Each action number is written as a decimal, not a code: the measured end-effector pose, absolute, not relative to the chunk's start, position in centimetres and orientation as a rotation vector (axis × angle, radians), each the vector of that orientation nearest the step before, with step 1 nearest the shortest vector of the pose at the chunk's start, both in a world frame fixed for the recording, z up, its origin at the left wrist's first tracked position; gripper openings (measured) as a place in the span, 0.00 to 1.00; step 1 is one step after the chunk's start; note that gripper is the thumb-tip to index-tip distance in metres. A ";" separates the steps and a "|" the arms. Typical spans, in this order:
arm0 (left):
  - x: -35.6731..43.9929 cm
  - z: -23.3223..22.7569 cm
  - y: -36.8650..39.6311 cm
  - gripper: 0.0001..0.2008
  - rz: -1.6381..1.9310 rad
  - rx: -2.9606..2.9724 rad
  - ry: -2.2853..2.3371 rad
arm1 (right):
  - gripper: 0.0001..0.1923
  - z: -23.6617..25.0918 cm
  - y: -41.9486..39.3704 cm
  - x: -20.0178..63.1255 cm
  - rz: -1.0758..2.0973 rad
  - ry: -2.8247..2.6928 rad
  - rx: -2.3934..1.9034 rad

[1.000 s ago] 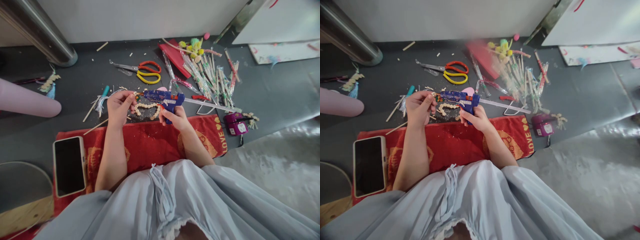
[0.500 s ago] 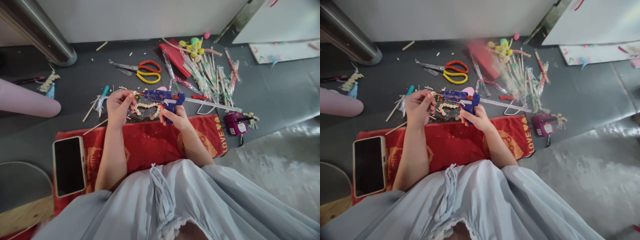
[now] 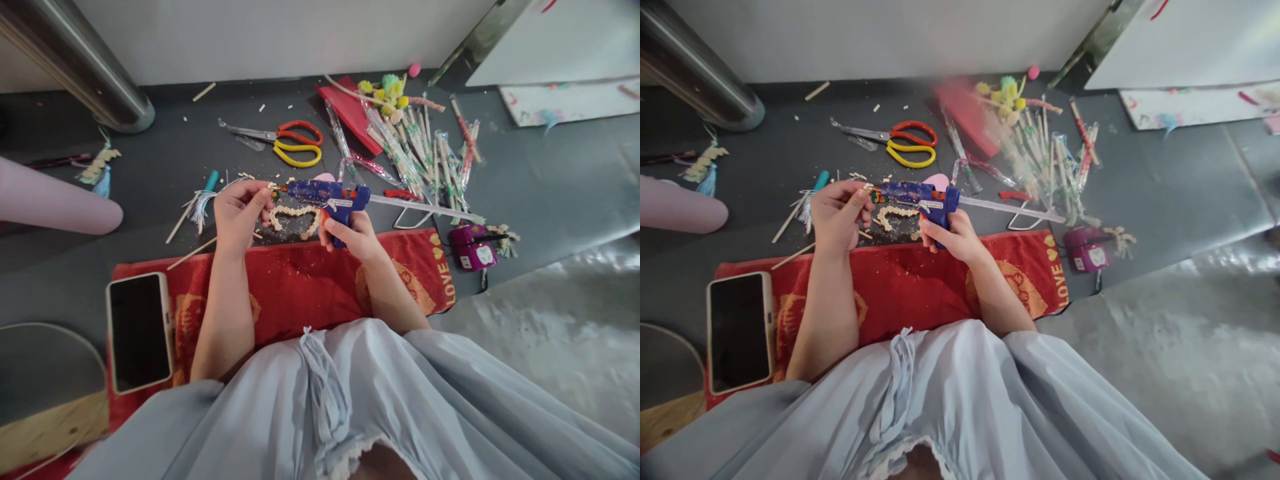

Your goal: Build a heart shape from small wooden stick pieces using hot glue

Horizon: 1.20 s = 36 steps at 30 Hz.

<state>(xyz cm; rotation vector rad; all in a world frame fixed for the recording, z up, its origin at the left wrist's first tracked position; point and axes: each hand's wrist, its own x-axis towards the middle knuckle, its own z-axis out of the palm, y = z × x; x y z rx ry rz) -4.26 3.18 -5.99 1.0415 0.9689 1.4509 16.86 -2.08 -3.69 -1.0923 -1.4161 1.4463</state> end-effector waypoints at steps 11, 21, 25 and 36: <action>-4.2 -5.8 3.2 0.17 1.419 1.013 1.027 | 0.24 -3.5 -2.1 16.9 1.428 -1.399 -1.080; -4.6 -6.2 3.7 0.14 1.489 0.976 1.066 | 0.14 -0.9 -3.2 20.8 0.842 -1.790 -1.531; -4.9 -6.1 3.9 0.11 1.460 0.946 1.131 | 0.15 -2.0 -3.9 23.8 0.498 -1.824 -1.766; -5.0 -6.2 4.0 0.12 1.452 0.949 1.159 | 0.23 -3.6 -5.5 25.6 0.166 -2.284 -1.951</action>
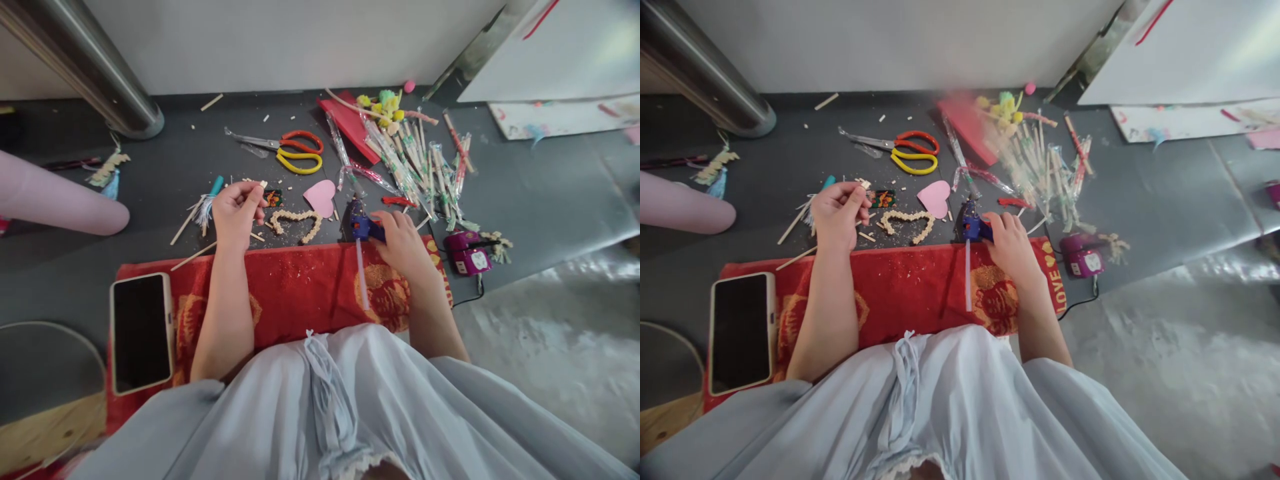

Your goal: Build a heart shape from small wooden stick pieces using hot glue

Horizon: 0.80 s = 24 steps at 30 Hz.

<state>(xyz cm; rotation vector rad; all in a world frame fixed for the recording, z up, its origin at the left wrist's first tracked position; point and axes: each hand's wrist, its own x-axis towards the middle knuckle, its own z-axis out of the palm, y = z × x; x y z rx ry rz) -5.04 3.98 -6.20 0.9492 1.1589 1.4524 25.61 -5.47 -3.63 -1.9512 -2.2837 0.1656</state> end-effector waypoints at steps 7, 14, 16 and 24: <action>-4.9 -6.1 4.0 0.12 1.460 0.923 1.143 | 0.19 -1.0 -4.4 25.6 0.398 -2.388 -1.872; -4.9 -6.8 4.1 0.17 1.456 0.946 1.145 | 0.12 -0.2 3.3 17.5 0.189 -2.668 -1.559; -5.0 -7.0 4.1 0.19 1.453 0.966 1.140 | 0.14 -1.0 5.6 15.1 0.131 -2.748 -1.538; -5.0 -7.0 4.2 0.21 1.476 1.010 1.118 | 0.18 -1.8 9.5 12.0 0.095 -2.943 -1.495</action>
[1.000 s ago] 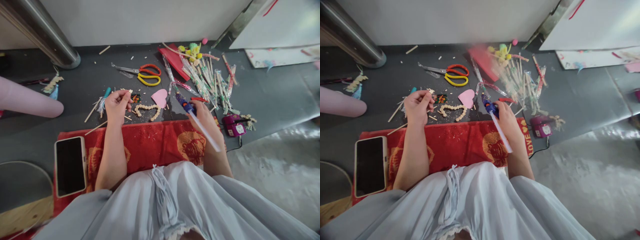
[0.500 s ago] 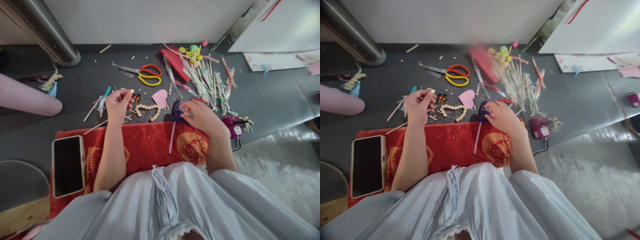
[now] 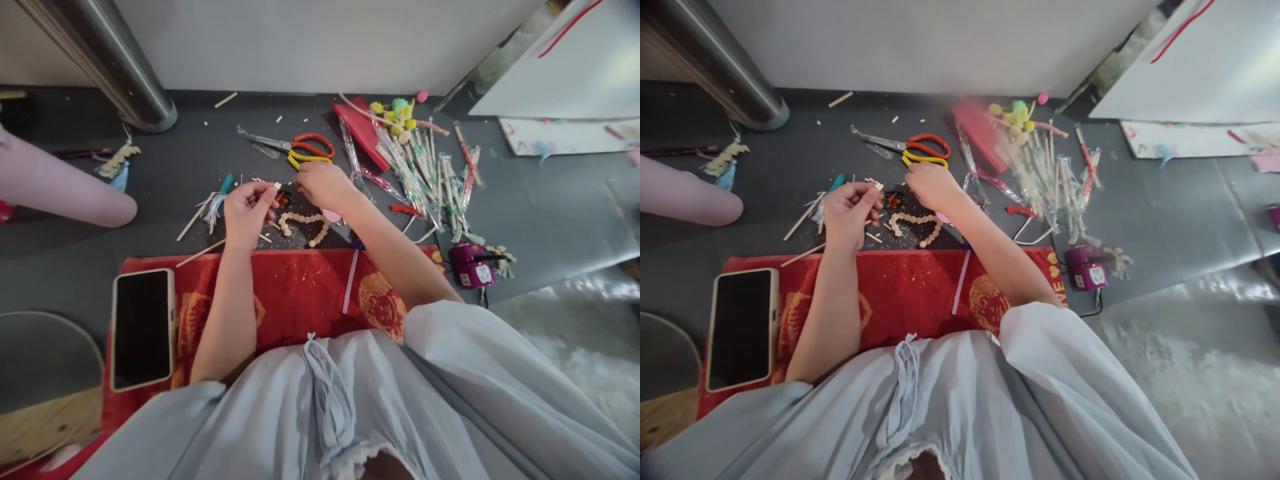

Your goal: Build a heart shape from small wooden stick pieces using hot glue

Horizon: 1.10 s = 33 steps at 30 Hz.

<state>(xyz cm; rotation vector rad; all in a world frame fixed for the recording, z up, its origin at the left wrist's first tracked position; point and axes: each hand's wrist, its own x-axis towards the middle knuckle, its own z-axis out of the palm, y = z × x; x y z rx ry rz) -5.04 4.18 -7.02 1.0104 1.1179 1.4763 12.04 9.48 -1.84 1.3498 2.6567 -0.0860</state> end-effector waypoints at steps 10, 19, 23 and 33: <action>-5.1 -7.1 4.1 0.16 1.452 1.027 1.124 | 0.15 -2.8 10.7 12.0 -0.106 2.658 1.268; -5.0 -6.8 3.9 0.22 1.385 1.043 1.030 | 0.05 -1.8 8.6 14.2 -0.440 3.184 1.448; -4.7 -6.0 3.4 0.24 1.285 1.025 0.963 | 0.05 -1.1 5.9 14.3 -0.568 3.418 1.428; -4.6 -5.3 2.9 0.23 1.173 1.084 0.904 | 0.07 -2.1 4.1 13.7 -0.616 3.623 1.445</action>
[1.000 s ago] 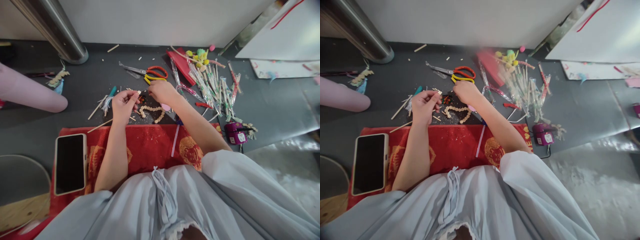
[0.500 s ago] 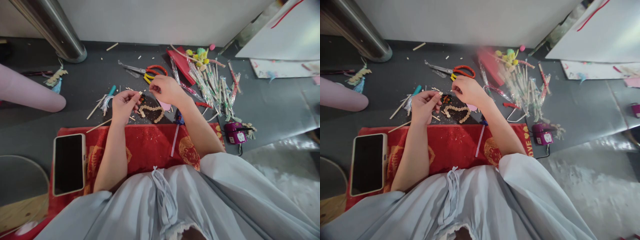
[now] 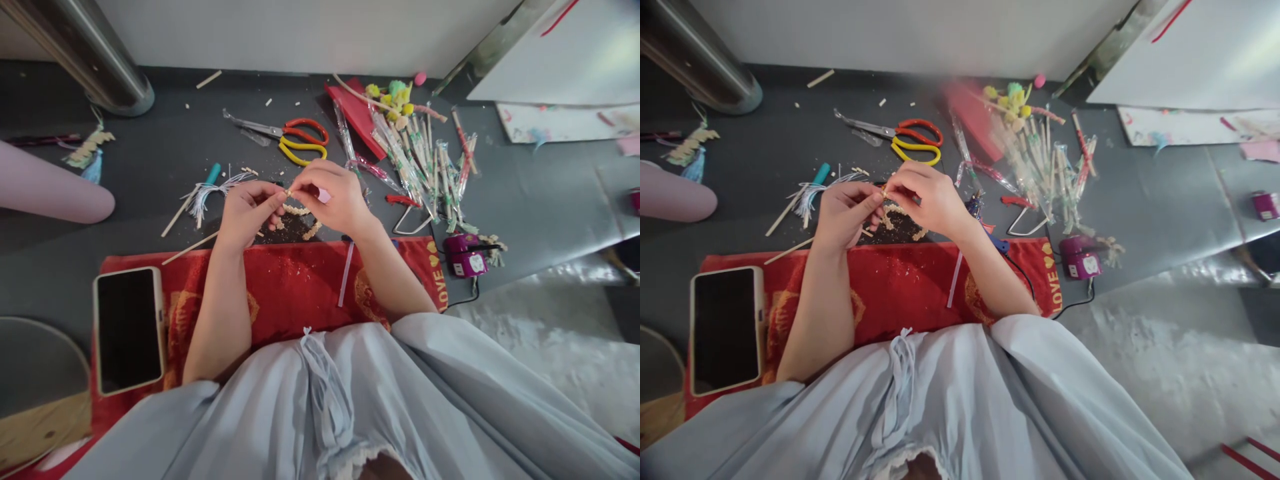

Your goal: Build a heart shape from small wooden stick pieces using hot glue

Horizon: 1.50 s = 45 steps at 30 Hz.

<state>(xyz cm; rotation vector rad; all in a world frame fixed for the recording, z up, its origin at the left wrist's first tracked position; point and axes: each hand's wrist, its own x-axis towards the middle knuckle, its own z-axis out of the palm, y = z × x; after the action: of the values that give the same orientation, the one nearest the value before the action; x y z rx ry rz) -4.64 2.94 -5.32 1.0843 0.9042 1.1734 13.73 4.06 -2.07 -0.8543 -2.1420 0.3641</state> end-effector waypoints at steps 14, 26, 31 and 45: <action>-4.8 -6.0 3.0 0.24 1.167 1.183 0.893 | 0.10 -2.0 3.6 13.9 0.479 -2.153 -1.002; -5.0 -6.3 3.1 0.24 1.192 1.261 0.933 | 0.09 -2.6 3.8 13.8 0.469 -2.124 -0.951; -5.1 -6.2 3.0 0.23 1.182 1.250 0.945 | 0.10 -2.8 3.8 13.6 0.471 -2.117 -0.947; -3.9 -5.8 2.4 0.14 1.536 1.357 1.100 | 0.10 -2.2 1.2 12.7 0.614 -1.790 -1.237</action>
<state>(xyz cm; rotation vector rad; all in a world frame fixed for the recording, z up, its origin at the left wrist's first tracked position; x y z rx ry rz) -3.94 2.42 -5.82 1.3574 1.1004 1.5359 12.69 1.23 -2.17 -1.2368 -1.7902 0.6140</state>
